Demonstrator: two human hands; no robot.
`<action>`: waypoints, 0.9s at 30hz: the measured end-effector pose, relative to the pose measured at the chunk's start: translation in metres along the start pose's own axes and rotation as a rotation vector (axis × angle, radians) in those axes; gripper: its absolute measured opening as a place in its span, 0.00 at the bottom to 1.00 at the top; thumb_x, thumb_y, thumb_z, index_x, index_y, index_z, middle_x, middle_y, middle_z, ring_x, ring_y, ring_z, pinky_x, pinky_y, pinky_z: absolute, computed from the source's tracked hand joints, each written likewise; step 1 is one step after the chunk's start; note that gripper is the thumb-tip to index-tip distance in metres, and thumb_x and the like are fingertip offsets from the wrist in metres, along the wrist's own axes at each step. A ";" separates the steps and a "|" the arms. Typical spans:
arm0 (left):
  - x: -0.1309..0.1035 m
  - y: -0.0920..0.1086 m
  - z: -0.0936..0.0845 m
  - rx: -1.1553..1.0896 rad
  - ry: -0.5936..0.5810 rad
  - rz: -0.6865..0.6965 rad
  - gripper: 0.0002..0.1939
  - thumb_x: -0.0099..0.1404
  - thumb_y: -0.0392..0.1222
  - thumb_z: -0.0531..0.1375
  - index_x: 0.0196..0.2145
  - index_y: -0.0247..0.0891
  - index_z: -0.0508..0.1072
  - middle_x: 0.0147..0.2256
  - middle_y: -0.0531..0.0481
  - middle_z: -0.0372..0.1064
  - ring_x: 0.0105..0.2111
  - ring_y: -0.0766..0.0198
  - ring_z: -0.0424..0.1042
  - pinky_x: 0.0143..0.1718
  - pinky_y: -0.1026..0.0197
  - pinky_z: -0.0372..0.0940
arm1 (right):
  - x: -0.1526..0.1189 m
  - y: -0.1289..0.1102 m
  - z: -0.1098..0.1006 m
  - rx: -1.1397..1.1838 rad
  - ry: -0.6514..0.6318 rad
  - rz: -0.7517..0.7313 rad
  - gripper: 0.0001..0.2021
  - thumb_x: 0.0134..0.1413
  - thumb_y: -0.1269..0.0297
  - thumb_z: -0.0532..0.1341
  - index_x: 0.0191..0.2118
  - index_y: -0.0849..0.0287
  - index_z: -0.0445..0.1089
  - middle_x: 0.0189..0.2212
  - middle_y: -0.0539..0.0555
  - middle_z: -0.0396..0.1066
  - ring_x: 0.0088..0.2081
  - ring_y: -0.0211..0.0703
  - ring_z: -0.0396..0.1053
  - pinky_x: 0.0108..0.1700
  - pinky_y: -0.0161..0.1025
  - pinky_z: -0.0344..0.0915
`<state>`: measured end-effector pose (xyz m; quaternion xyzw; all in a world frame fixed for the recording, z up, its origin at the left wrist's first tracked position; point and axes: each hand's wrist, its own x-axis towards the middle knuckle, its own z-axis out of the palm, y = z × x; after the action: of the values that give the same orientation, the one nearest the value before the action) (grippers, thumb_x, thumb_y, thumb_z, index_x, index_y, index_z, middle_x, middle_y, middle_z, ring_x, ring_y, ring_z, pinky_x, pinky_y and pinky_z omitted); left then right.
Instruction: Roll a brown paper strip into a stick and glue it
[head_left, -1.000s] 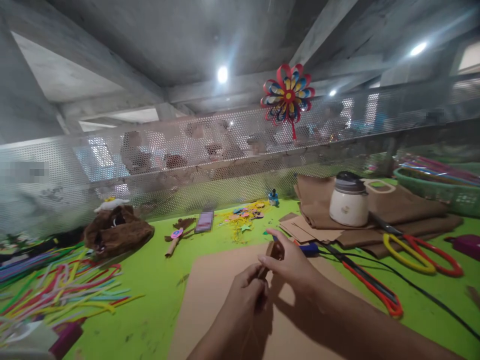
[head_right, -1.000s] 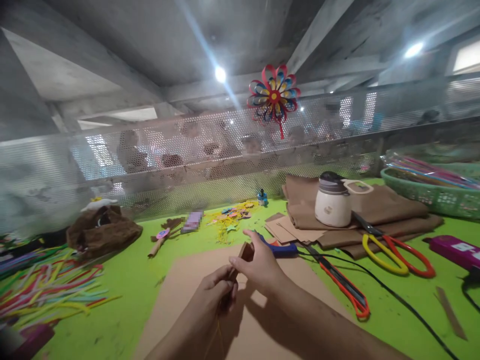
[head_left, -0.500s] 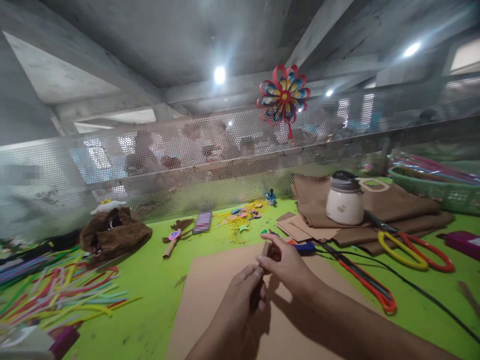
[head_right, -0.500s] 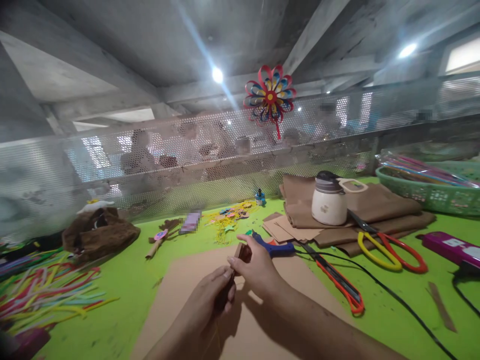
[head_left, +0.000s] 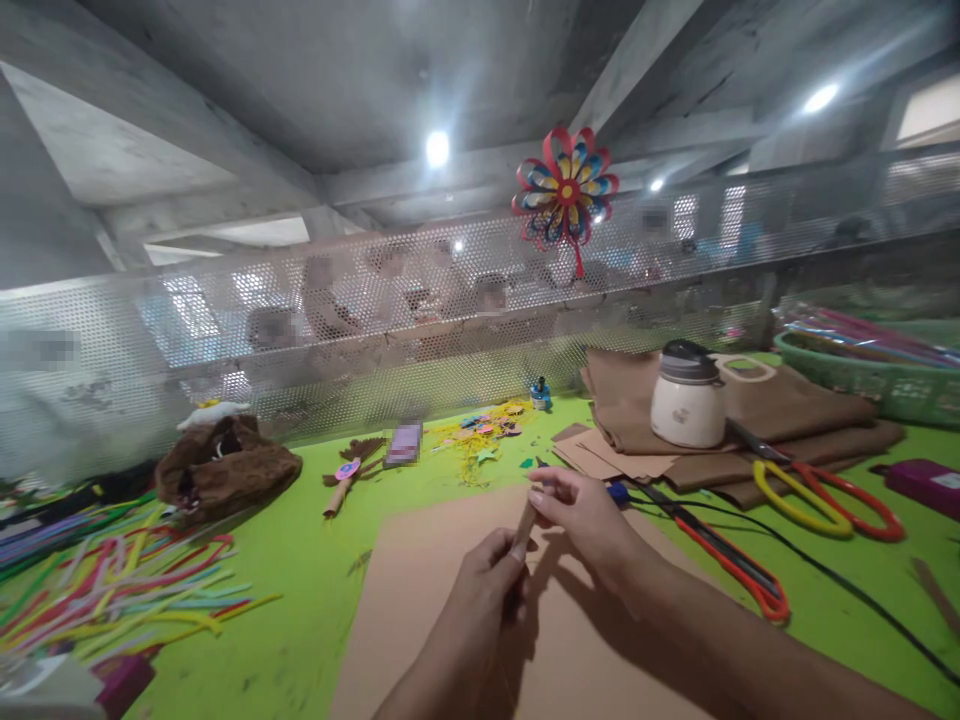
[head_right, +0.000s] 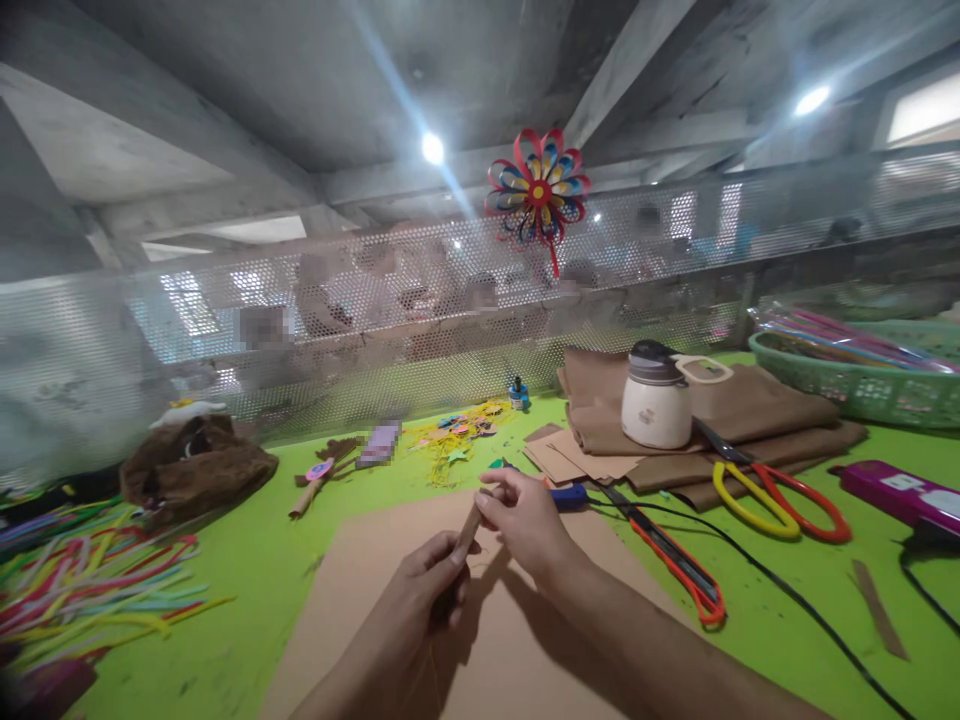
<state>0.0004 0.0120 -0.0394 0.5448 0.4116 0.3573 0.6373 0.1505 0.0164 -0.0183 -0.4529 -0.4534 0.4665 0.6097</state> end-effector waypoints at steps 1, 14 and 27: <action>-0.001 0.002 0.001 0.003 -0.006 -0.008 0.12 0.58 0.48 0.60 0.31 0.37 0.66 0.19 0.56 0.60 0.15 0.73 0.57 0.19 0.68 0.44 | 0.001 0.001 -0.001 0.002 0.006 0.004 0.18 0.40 0.57 0.66 0.39 0.60 0.69 0.21 0.45 0.64 0.25 0.39 0.64 0.28 0.36 0.61; -0.001 -0.003 0.004 -0.039 0.143 0.002 0.07 0.53 0.43 0.56 0.23 0.38 0.64 0.15 0.58 0.53 0.15 0.72 0.52 0.17 0.67 0.44 | -0.001 0.000 -0.004 0.177 -0.023 0.210 0.12 0.41 0.62 0.65 0.34 0.63 0.71 0.24 0.52 0.71 0.25 0.39 0.68 0.31 0.38 0.65; -0.004 -0.015 0.013 -0.161 0.217 0.124 0.12 0.52 0.48 0.59 0.24 0.39 0.61 0.18 0.58 0.52 0.17 0.73 0.49 0.18 0.68 0.44 | -0.001 0.021 0.010 0.036 -0.013 -0.036 0.33 0.35 0.70 0.63 0.54 0.59 0.61 0.22 0.42 0.63 0.25 0.37 0.63 0.30 0.35 0.60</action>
<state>0.0109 0.0010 -0.0532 0.4743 0.4135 0.4846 0.6076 0.1372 0.0202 -0.0369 -0.4305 -0.4570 0.4666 0.6230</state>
